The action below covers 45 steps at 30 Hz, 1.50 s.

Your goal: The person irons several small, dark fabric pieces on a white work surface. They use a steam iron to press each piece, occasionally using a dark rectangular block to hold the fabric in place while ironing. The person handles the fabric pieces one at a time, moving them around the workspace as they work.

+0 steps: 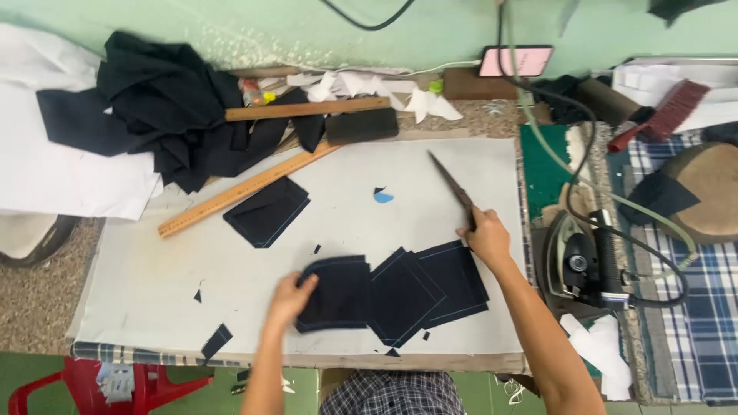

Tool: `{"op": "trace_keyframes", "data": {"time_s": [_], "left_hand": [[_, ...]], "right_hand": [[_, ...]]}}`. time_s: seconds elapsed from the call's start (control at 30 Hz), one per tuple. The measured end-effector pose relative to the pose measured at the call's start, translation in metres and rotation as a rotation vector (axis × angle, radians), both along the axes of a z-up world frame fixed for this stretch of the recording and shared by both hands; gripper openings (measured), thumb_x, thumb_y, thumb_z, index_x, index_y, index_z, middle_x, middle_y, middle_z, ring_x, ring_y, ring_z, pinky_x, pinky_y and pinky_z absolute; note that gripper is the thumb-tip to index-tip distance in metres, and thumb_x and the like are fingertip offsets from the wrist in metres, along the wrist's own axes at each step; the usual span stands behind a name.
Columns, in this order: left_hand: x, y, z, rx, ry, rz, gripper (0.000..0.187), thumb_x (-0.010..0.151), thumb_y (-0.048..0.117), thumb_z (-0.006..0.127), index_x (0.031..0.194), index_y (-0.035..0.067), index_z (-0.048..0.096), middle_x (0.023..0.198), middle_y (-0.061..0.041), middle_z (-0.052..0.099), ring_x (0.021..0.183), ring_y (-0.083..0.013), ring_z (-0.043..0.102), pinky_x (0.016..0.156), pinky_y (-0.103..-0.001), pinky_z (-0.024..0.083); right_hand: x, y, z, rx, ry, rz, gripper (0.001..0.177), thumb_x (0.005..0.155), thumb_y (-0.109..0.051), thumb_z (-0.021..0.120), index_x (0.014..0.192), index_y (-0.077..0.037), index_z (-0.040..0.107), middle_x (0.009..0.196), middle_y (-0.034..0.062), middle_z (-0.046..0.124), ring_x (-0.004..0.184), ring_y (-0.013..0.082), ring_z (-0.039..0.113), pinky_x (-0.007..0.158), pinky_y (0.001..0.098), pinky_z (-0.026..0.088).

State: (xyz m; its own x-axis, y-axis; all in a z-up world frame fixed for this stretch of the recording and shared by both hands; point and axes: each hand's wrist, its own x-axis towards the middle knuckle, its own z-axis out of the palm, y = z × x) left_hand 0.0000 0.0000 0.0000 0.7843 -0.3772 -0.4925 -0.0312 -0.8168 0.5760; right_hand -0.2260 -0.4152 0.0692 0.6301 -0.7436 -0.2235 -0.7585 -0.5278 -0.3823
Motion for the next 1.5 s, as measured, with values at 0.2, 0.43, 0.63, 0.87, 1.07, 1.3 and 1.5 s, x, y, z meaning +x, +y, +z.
{"op": "trace_keyframes", "data": {"time_s": [0.2, 0.43, 0.63, 0.87, 1.07, 1.3, 1.5], "left_hand": [[0.077, -0.035, 0.149, -0.668, -0.506, 0.364, 0.037, 0.109, 0.019, 0.069, 0.128, -0.012, 0.064, 0.116, -0.035, 0.064, 0.106, -0.0367, 0.063, 0.084, -0.045, 0.054], [0.011, -0.063, 0.077, -0.397, -1.118, -0.014, 0.059, 0.092, 0.008, 0.081, 0.137, -0.017, 0.051, 0.125, -0.042, 0.054, 0.122, -0.0597, 0.052, 0.107, -0.060, 0.041], [-0.089, -0.104, 0.018, -0.279, -0.894, -0.254, 0.052, 0.084, 0.028, 0.081, 0.125, 0.001, 0.064, 0.116, -0.022, 0.066, 0.110, -0.0423, 0.063, 0.095, -0.051, 0.047], [-0.121, -0.110, -0.014, 0.160, -0.434, -0.442, 0.053, 0.081, 0.053, 0.080, 0.109, 0.011, 0.066, 0.093, -0.009, 0.070, 0.093, -0.0312, 0.069, 0.083, -0.042, 0.051], [-0.042, -0.109, 0.070, -0.189, -0.141, -0.293, 0.039, 0.091, 0.046, 0.072, 0.092, 0.007, 0.075, 0.084, -0.022, 0.073, 0.087, -0.0425, 0.070, 0.073, -0.048, 0.052], [0.074, -0.072, 0.149, -0.106, -0.723, 0.140, 0.073, 0.093, 0.033, 0.080, 0.149, 0.002, 0.045, 0.136, -0.026, 0.053, 0.127, -0.0473, 0.052, 0.106, -0.057, 0.042], [0.034, -0.046, 0.021, -0.081, -0.947, -0.200, 0.056, 0.091, 0.029, 0.077, 0.140, 0.006, 0.061, 0.140, -0.024, 0.056, 0.138, -0.0417, 0.049, 0.116, -0.056, 0.034]], "right_hand": [[-0.023, 0.003, -0.042, -0.176, -0.119, 0.185, 0.047, 0.092, -0.019, 0.069, 0.138, -0.009, 0.065, 0.121, 0.0147, 0.063, 0.120, 0.0350, 0.061, 0.100, 0.0419, 0.054], [-0.171, 0.024, -0.028, -0.676, -0.426, -0.046, 0.047, 0.090, -0.024, 0.075, 0.131, -0.003, 0.067, 0.124, 0.0205, 0.063, 0.121, 0.0394, 0.058, 0.108, 0.0486, 0.042], [-0.264, -0.019, -0.035, -1.007, -0.006, -0.119, 0.044, 0.096, -0.030, 0.074, 0.131, -0.002, 0.073, 0.136, 0.0202, 0.069, 0.130, 0.0351, 0.065, 0.127, 0.0515, 0.031], [-0.209, 0.017, -0.035, -0.898, -0.123, -0.035, 0.043, 0.094, -0.024, 0.072, 0.133, -0.007, 0.071, 0.137, 0.0185, 0.067, 0.136, 0.0350, 0.061, 0.126, 0.0535, 0.030], [-0.110, 0.076, -0.056, -0.584, -0.316, 0.273, 0.033, 0.093, -0.023, 0.069, 0.124, -0.013, 0.071, 0.121, 0.0080, 0.069, 0.125, 0.0260, 0.062, 0.118, 0.0466, 0.039], [-0.070, 0.106, -0.068, -0.496, -0.069, 0.413, 0.047, 0.098, -0.032, 0.064, 0.143, -0.018, 0.058, 0.135, 0.0036, 0.064, 0.133, 0.0211, 0.056, 0.117, 0.0433, 0.037], [-0.052, 0.079, -0.094, -0.472, 0.083, 0.427, 0.029, 0.095, -0.051, 0.061, 0.114, -0.030, 0.067, 0.093, -0.0088, 0.061, 0.098, 0.0139, 0.060, 0.098, 0.0330, 0.040]]}}
